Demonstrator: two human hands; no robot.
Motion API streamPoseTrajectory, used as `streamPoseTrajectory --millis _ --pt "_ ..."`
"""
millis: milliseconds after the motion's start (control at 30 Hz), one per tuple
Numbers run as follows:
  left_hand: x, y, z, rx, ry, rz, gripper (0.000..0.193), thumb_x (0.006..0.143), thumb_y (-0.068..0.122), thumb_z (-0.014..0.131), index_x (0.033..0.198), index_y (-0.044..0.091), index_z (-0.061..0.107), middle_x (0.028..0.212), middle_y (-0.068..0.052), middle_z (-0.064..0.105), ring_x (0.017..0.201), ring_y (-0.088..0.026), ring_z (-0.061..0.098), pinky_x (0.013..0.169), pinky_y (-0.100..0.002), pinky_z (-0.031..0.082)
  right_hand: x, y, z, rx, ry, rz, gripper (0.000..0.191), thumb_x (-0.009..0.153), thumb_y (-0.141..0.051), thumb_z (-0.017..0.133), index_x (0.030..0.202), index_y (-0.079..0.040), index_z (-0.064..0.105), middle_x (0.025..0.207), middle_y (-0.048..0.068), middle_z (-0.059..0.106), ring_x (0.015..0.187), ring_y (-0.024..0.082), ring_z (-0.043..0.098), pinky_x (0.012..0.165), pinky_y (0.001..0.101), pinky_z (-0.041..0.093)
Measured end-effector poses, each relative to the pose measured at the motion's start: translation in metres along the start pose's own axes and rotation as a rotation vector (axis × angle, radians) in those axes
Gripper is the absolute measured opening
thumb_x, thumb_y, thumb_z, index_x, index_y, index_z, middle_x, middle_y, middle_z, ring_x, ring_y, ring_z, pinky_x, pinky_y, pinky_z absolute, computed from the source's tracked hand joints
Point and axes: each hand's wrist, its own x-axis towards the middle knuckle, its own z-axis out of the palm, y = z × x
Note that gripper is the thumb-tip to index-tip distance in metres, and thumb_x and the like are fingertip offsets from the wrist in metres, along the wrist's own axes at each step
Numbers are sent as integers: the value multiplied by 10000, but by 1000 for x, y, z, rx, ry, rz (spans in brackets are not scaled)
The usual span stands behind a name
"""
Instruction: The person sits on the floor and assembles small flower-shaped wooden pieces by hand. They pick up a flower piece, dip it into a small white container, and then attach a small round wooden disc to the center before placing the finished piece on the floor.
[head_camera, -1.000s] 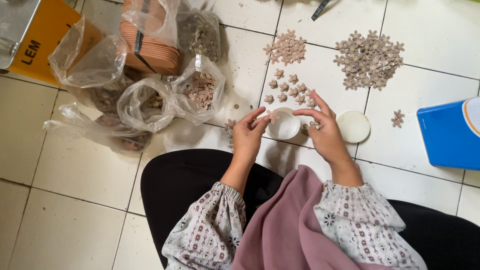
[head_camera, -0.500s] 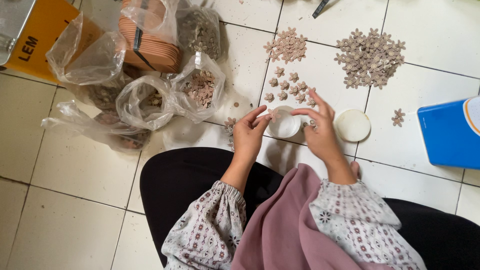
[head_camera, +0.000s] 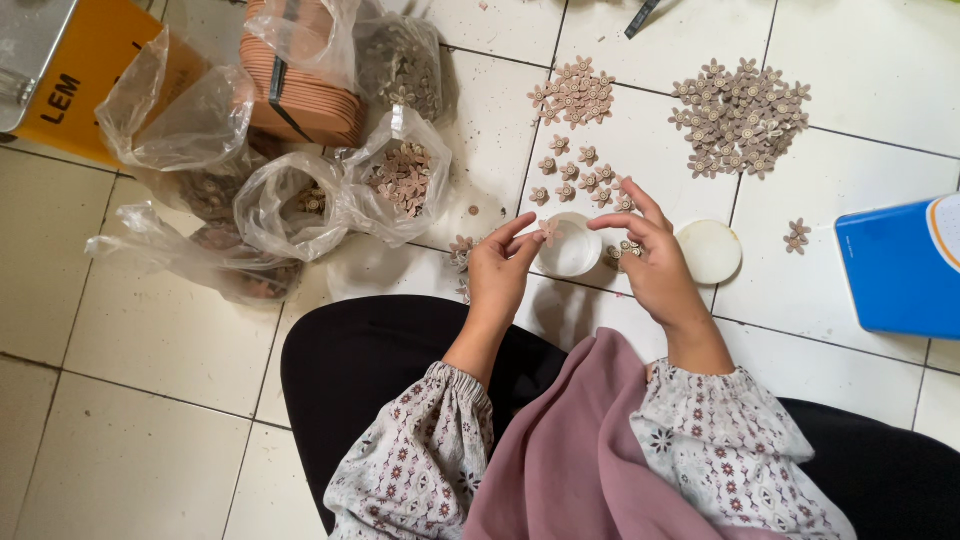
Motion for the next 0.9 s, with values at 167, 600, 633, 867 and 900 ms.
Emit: streamPoseTrajectory --millis 167,600,633,867,900 --pt "1 -3 0 -46 -24 7 406 937 130 711 1309 -26 666 969 -100 801 903 -53 689 875 -226 535 -3 -13 0 86 -34 -64 539 746 116 445 1134 -129 725 1699 116 302 1550 281 335 1173 423 321" --pt "2 -6 0 -124 -57 -37 418 936 124 709 1322 -28 657 990 -112 796 909 -55 691 827 -203 527 0 10 38 81 -22 -180 625 696 142 413 1182 -105 718 1695 170 234 1605 330 161 1275 460 178" --pt "2 -6 0 -124 -57 -38 418 938 126 710 1324 -27 658 990 -111 795 900 -52 682 821 -200 523 0 10 38 40 -11 -186 617 707 142 423 1181 -115 723 1692 169 248 1596 336 181 1273 463 179" --pt "3 -10 0 -116 -52 -30 419 938 136 722 1321 -25 669 981 -102 794 853 -34 643 771 -185 503 -4 5 41 -225 86 -257 664 686 152 432 1165 -170 759 1674 158 308 1527 379 271 1262 479 214" --pt "3 -9 1 -110 -48 -35 420 938 138 725 1322 -24 674 976 -102 793 837 -33 630 756 -187 498 -5 4 42 -259 103 -280 675 681 153 431 1164 -178 765 1672 157 311 1522 388 271 1261 478 225"
